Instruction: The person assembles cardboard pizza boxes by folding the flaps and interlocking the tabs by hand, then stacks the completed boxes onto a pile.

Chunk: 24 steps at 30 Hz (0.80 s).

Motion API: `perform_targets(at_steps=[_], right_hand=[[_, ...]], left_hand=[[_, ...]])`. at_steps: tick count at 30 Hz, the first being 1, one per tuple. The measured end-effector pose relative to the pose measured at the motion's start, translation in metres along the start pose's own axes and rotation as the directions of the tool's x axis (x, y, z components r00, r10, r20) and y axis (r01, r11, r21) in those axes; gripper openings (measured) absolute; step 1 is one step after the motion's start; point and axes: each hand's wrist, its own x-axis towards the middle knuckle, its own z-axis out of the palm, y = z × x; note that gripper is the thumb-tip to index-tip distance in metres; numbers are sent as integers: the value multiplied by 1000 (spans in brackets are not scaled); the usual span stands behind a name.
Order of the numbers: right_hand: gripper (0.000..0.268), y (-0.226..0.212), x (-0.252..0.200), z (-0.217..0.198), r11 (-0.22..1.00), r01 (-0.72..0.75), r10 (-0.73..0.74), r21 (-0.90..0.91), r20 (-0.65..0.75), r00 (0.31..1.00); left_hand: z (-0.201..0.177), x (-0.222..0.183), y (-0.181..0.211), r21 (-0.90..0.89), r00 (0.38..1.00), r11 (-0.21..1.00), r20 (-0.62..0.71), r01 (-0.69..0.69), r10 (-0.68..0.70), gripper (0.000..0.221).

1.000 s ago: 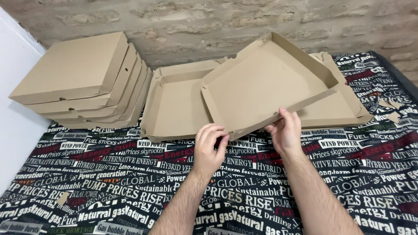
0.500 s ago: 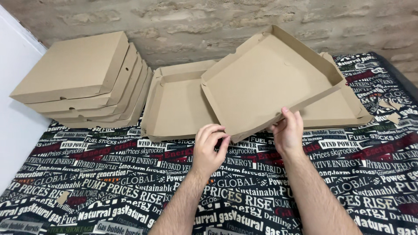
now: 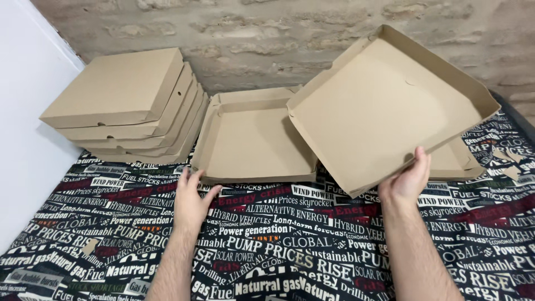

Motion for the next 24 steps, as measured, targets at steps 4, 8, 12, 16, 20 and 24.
perform_targets(at_steps=[4, 8, 12, 16, 20, 24], right_hand=[[16, -63, -64, 83, 992, 63, -69, -114, -55, 996], [59, -96, -104, 123, 970, 179, -186, -166, -25, 982], [37, -99, -95, 137, 943, 251, -236, -220, 91, 967], [37, -103, -90, 161, 799, 533, -419, -278, 379, 825], [31, -100, -85, 188, 591, 743, -478, -313, 606, 635], [22, -92, -93, 212, 614, 714, -408, -337, 639, 652]], left_hand=[[-6, 2, -1, 57, 971, 981, 142, 184, -191, 56], [-17, 1, 5, 54, 951, 974, 208, 222, -228, 47], [-10, -5, -17, 5, 976, 990, 166, 144, -143, 40], [-21, -4, -9, -20, 919, 949, 259, 313, -298, 39], [-24, -3, -11, -81, 925, 947, 257, 310, -281, 35], [-21, -5, -19, -49, 946, 971, 240, 234, -216, 37]])
